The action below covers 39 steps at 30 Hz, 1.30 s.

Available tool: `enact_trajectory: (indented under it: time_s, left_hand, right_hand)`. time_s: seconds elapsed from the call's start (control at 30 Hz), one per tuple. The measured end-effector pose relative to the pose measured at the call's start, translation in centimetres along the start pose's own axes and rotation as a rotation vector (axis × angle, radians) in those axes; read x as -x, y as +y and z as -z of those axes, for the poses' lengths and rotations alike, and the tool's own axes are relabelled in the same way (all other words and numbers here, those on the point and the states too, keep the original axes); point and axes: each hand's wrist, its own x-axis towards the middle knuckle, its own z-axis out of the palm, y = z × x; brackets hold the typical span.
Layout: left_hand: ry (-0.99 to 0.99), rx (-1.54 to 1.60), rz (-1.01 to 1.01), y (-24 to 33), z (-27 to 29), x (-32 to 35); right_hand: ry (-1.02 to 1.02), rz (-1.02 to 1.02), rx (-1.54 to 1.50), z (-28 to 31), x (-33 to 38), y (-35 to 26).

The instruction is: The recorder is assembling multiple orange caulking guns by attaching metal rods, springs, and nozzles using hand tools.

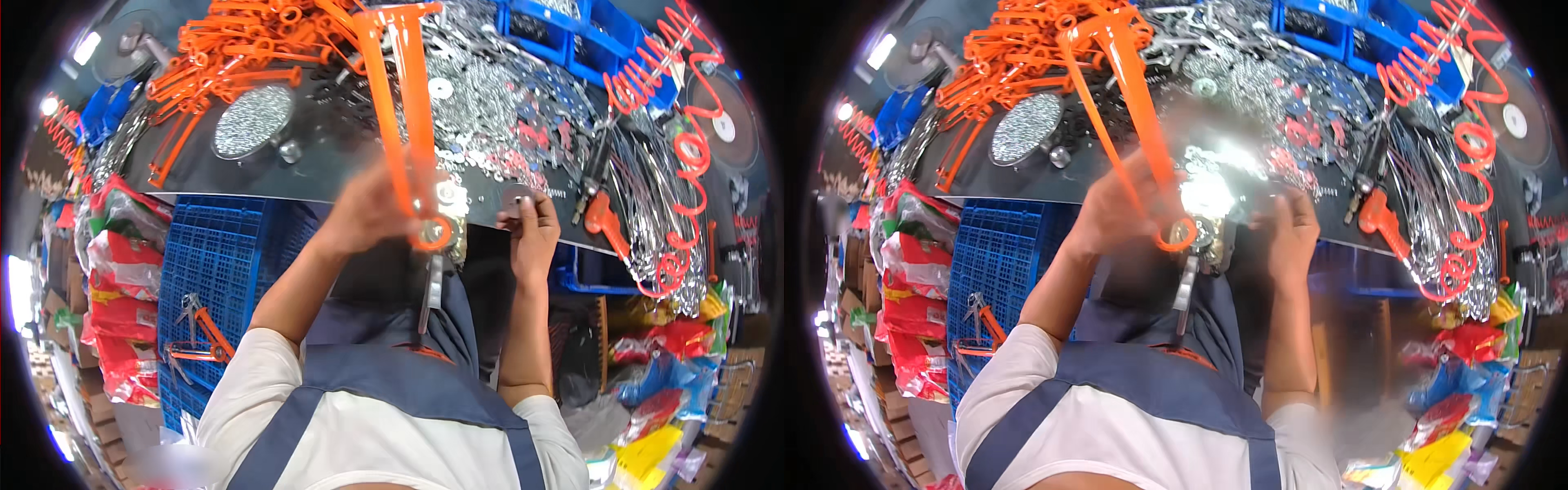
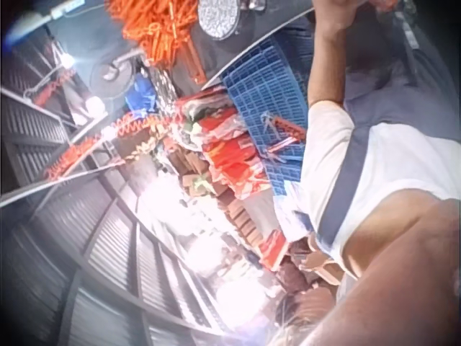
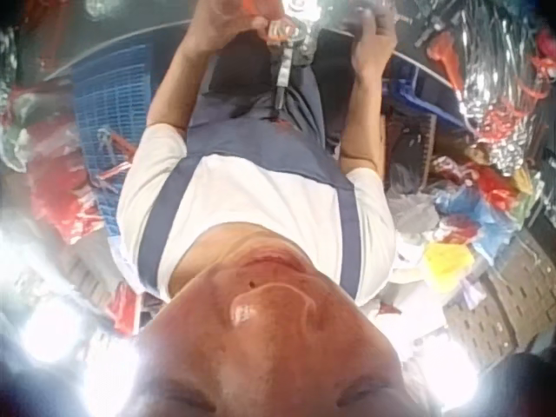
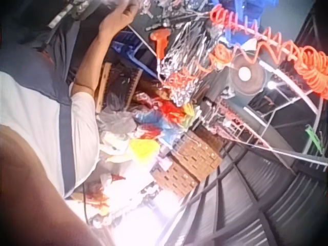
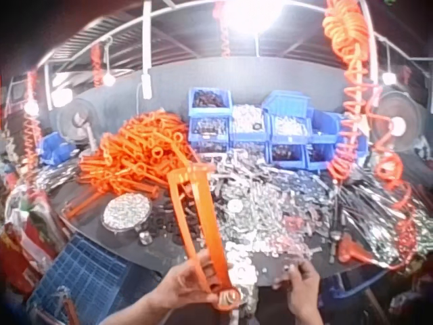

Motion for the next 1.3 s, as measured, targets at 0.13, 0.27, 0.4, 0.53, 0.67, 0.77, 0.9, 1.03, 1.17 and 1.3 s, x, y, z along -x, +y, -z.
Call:
enact_trajectory:
  time_s: [0.13, 0.27, 0.4, 0.53, 0.67, 0.77, 0.9, 1.03, 1.17, 1.3]
  left_hand:
    - [0.044, -0.019, 0.151, -2.4, -1.6, -0.1]
    - [0.074, 0.027, 0.119, -5.4, -1.3, 0.0]
    - [-0.014, -0.451, 0.101, -4.6, -1.3, 0.2]
    - [-0.025, -0.749, 0.196, -4.7, -2.2, 0.9]
    - [0.075, -0.742, 0.251, -4.8, -2.5, 0.9]
    - [0.080, -0.751, 0.208, -5.3, -2.0, 0.8]
    - [0.030, -0.631, 0.309, -5.3, -1.8, 1.6]
    - [0.099, -0.813, 0.066, -6.1, -1.8, 1.5]
    - [0.155, -0.473, 0.147, -9.3, -0.1, 3.1]
    - [-0.004, -0.657, 0.060, -12.1, 1.7, 4.0]
  right_hand:
    - [-0.034, -0.135, -0.084, -0.3, 3.1, -0.7]
    - [0.041, -0.120, 0.024, 0.1, 4.4, 0.4]
    - [0.043, -0.170, 0.071, 0.5, 4.5, 0.3]
    - [0.004, -0.338, -0.030, 0.0, 4.8, 0.0]
    - [-0.039, -0.356, -0.081, -0.7, 4.8, 0.5]
    - [-0.053, -0.394, -0.027, -1.2, 4.6, 0.3]
    - [-0.127, -0.426, 0.056, -1.5, 4.4, 0.1]
    - [-0.238, -0.265, 0.490, -2.6, 3.9, 1.2]
    - [-0.272, 0.057, 0.911, -3.1, 3.7, 0.8]
    - [-0.196, 0.142, 0.953, -3.7, 3.7, 0.5]
